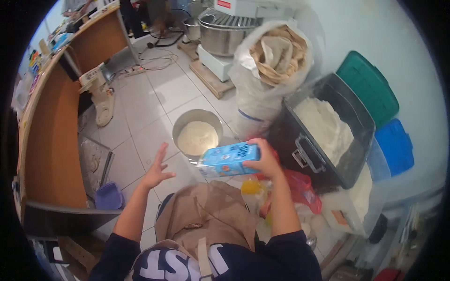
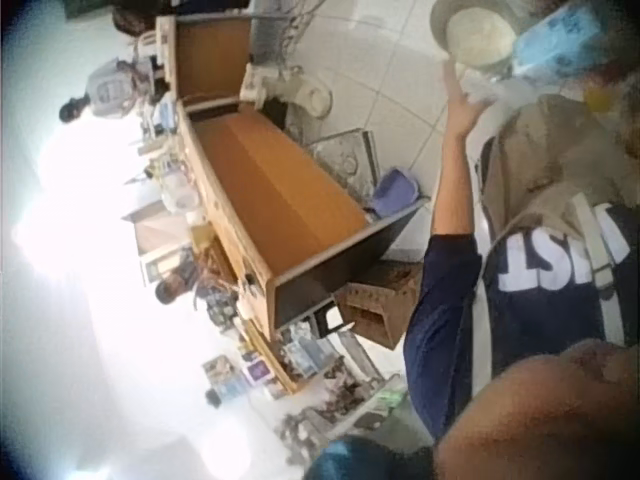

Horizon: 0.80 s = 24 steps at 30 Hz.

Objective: The person scoops flour into a bowl on a scale using a scoop. Then, the person opens a milk carton, cracks eggs, and separates the yolks and whites into bowls by hand.

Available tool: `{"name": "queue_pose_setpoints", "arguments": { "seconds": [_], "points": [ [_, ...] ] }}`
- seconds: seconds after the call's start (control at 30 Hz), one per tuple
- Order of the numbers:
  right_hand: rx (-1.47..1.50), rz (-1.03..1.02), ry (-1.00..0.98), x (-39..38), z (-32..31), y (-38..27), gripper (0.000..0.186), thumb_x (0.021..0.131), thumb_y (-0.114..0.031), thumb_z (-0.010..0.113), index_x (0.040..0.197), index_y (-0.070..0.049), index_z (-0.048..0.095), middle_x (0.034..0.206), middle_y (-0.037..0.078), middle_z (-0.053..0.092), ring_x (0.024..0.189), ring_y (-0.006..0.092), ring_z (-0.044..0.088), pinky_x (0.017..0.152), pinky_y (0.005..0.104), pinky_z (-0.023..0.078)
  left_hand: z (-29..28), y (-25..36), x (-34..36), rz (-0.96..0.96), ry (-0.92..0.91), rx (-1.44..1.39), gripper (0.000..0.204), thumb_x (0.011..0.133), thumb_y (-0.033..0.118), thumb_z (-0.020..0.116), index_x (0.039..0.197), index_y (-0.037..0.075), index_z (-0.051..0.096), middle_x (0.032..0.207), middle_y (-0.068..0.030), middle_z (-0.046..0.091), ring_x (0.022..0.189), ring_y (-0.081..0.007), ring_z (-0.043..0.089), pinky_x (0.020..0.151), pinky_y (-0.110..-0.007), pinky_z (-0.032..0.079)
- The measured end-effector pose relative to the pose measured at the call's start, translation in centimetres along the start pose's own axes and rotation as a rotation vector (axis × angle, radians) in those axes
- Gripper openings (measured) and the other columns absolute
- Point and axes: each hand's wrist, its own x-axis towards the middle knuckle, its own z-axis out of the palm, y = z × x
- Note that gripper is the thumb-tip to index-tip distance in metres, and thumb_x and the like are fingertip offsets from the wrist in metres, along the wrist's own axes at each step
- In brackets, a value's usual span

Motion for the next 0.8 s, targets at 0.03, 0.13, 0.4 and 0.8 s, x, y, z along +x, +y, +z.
{"name": "queue_pose_setpoints", "arguments": {
  "seconds": [0.03,0.13,0.4,0.8],
  "points": [
    [-0.094,-0.027,0.026,-1.7,-2.2,-1.1,0.066,0.055,-0.025,0.08,0.112,-0.009,0.051,0.108,0.009,0.046,0.105,0.0232,0.046,0.093,0.0331,0.036,-0.2,-1.0,-0.4,0.0,0.045,-0.012,0.11,0.061,0.024,0.083,0.145,0.02,0.012,0.153,-0.0056,0.001,0.139,-0.0292,0.011,0.101,-0.058,0.029],
    [-0.312,-0.038,0.048,-7.5,-9.4,-4.6,0.065,0.048,-0.024,0.08,0.105,-0.009,0.052,0.108,0.011,0.044,0.108,0.0259,0.045,0.095,0.0344,0.034,-0.7,-3.9,-1.9,-0.042,0.115,0.068,0.109,0.061,0.021,0.083,0.145,0.02,0.013,0.153,-0.0059,0.004,0.139,-0.0292,0.012,0.101,-0.058,0.029],
    [-0.654,0.594,0.345,-22.9,-18.9,-9.3,0.058,0.047,-0.021,0.079,0.097,-0.008,0.053,0.102,0.012,0.046,0.099,0.0307,0.047,0.087,0.0368,0.041,1.4,-7.8,-4.7,-0.131,0.095,0.208,0.105,0.061,0.016,0.082,0.144,0.019,0.018,0.152,-0.0072,0.009,0.139,-0.0292,0.014,0.1,-0.057,0.029],
    [-0.921,0.985,0.474,-28.5,-16.9,2.8,0.06,0.048,-0.028,0.082,0.098,-0.01,0.054,0.103,0.018,0.046,0.099,0.0365,0.048,0.084,0.0434,0.043,1.6,-7.1,-4.7,-0.107,0.12,0.316,0.099,0.061,0.01,0.08,0.142,0.014,0.024,0.149,-0.0126,0.019,0.136,-0.0308,0.023,0.105,-0.049,0.029]
  ]
}}
